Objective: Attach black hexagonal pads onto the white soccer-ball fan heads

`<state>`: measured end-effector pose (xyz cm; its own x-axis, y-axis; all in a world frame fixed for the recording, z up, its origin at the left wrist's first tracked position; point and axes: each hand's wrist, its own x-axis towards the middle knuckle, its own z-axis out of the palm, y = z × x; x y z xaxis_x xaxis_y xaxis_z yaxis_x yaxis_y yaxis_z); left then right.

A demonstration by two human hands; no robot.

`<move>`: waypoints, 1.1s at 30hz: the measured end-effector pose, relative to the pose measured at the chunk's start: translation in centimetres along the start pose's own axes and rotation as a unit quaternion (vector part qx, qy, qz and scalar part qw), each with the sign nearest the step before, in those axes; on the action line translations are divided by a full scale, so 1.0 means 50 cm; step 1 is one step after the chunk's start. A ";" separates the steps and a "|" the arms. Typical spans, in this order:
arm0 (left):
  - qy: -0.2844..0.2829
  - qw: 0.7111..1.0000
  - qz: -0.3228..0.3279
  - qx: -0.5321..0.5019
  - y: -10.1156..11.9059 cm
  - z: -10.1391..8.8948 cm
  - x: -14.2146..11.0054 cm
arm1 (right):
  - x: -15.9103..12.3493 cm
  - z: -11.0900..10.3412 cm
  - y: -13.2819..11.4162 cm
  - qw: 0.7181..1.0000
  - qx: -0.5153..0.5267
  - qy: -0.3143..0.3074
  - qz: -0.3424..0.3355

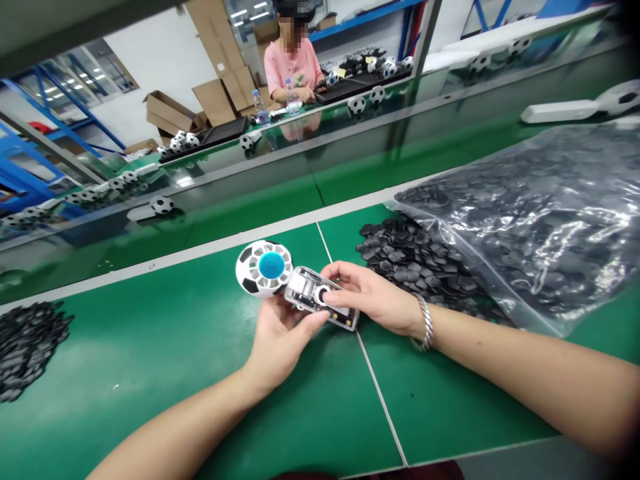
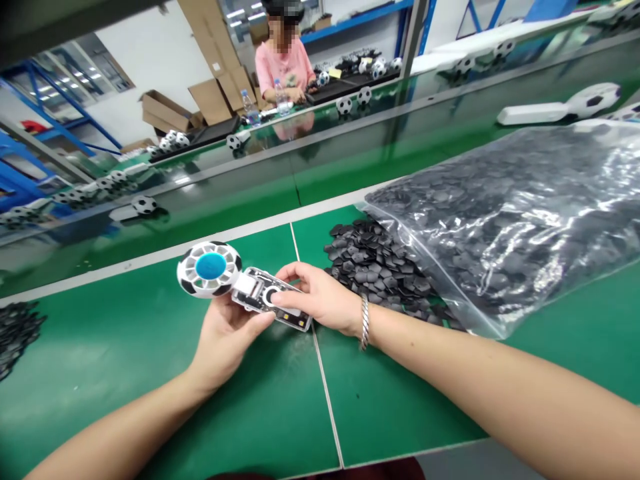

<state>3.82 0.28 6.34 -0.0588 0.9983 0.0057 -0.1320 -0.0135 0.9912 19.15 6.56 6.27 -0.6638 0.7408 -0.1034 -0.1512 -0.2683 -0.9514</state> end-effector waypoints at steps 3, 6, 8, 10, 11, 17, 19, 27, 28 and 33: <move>-0.008 1.000 -0.005 -0.008 -0.006 0.001 -0.010 | -0.001 0.001 0.004 1.000 -0.020 0.000 -0.001; -0.006 0.999 -0.008 -0.040 -0.007 -0.004 -0.006 | -0.001 0.000 0.005 1.000 -0.026 0.000 -0.009; 0.004 0.998 -0.011 -0.058 0.000 -0.012 0.018 | 0.000 -0.002 0.006 0.999 -0.027 0.006 -0.030; 0.003 0.999 -0.014 -0.049 0.016 -0.026 0.069 | 0.002 -0.005 0.009 0.998 -0.032 0.027 -0.045; -0.003 0.999 -0.015 -0.035 0.025 -0.036 0.104 | 0.004 -0.008 0.011 0.998 -0.036 0.042 -0.043; 0.054 0.992 0.045 0.109 0.041 -0.118 0.333 | 0.012 -0.021 0.016 0.993 -0.075 0.091 -0.010; 0.109 0.976 0.076 0.171 0.014 -0.137 0.369 | 0.014 -0.023 0.015 0.992 -0.095 0.088 -0.005; 0.120 0.898 0.167 0.389 -0.074 -0.152 0.370 | 0.020 -0.044 0.055 0.928 -0.353 0.080 -0.084; 0.129 0.889 0.168 0.407 -0.073 -0.153 0.371 | 0.020 -0.049 0.063 0.899 -0.413 0.078 -0.120; 0.172 0.854 0.153 0.466 -0.067 -0.160 0.364 | 0.025 -0.078 0.103 0.763 -0.579 0.026 -0.284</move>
<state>-4.74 18.04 2.07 -0.2575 0.8779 0.4037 0.7777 -0.0597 0.6258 20.39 8.50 0.11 -0.6972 0.5665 0.4394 0.3660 0.8082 -0.4613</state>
